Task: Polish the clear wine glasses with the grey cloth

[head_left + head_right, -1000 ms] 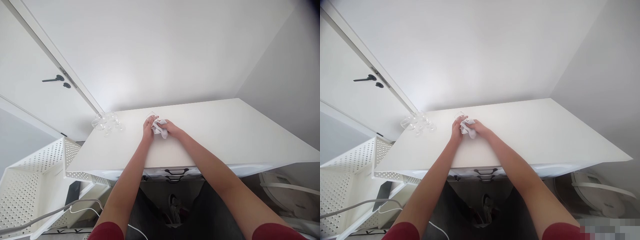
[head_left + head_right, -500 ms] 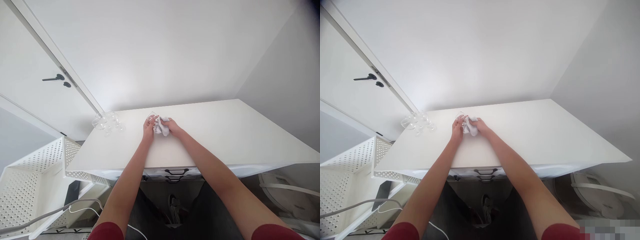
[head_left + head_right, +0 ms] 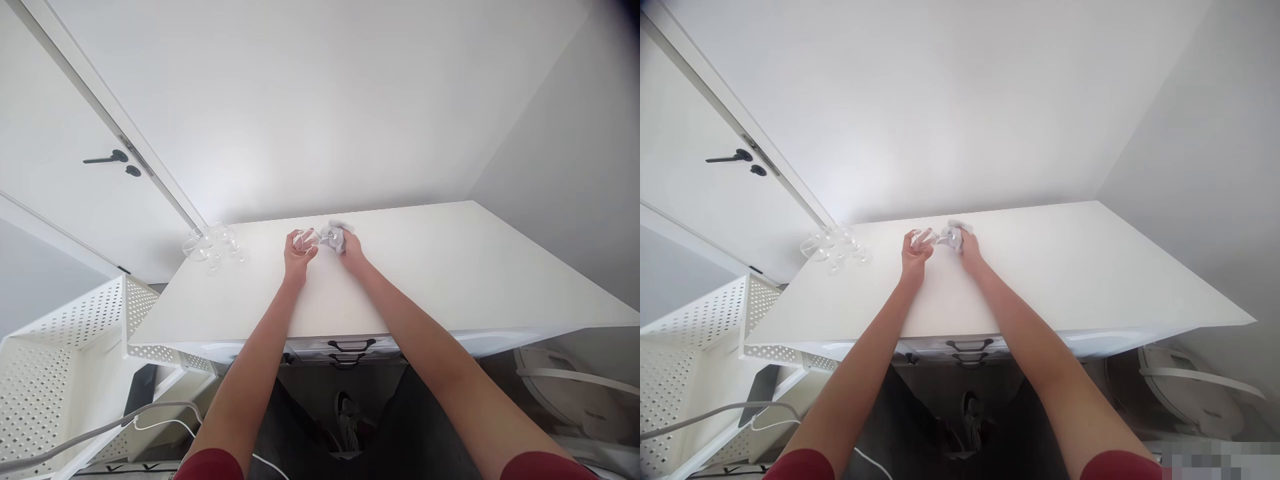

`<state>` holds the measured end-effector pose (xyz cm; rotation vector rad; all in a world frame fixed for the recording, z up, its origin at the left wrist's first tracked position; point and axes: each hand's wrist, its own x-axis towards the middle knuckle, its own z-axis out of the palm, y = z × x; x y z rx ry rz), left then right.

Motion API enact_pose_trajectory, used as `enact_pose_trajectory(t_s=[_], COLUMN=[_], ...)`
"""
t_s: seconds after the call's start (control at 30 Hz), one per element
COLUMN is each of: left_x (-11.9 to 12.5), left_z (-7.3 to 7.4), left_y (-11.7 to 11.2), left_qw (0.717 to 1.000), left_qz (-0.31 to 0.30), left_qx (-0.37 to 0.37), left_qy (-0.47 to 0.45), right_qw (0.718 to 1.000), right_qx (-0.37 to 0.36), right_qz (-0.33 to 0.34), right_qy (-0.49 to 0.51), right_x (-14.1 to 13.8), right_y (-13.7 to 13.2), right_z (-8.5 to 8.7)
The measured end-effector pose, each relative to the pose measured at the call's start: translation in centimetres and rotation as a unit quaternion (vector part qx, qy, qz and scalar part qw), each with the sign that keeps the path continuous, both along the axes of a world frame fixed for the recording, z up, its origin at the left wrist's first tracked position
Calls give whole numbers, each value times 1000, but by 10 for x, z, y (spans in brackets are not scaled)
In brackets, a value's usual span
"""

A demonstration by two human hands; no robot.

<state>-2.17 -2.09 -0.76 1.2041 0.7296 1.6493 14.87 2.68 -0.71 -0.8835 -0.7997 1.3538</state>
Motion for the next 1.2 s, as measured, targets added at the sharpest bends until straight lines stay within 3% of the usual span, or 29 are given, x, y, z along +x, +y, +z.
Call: enact_pose_trajectory(t_s=[0.1, 0.3, 0.47, 0.6, 0.73, 0.8, 0.87, 0.97, 1.03, 1.1, 1.2], left_x=[2, 2, 4, 6, 8, 9, 10, 9, 9, 8, 10], left_z=[1, 2, 3, 6, 7, 7, 7, 7, 8, 8, 7], left_y=[-1, -3, -5, -8, -10, -10, -10, -10, -10, -10, -11], left_qw=[1000, 997, 995, 994, 989, 987, 987, 990, 991, 992, 992], left_qz=[22, 54, 68, 65, 59, 53, 50, 40, 31, 25, 19], left_qx=[11, 19, 24, 33, 48, 53, 56, 59, 58, 56, 57], left_qy=[19, 60, 63, 84, 124, 140, 142, 125, 114, 109, 112], right_qw=[988, 989, 992, 966, 940, 942, 963, 995, 998, 997, 996], right_qx=[42, 80, 89, 103, 153, 153, 125, 71, 50, 44, 46], right_qz=[122, 120, 29, -59, -112, -140, -135, -32, 42, 62, 6], right_qy=[86, 39, -86, -229, -283, -265, -198, -56, -10, -21, -76], right_x=[-3, 6, 1, -3, 1, 4, 4, 1, -2, -3, 0], right_y=[-3, -2, 0, 1, 1, 1, 0, -1, -2, -1, 3], right_z=[8, 9, 3, -4, -5, -4, -1, 3, 3, 1, -5])
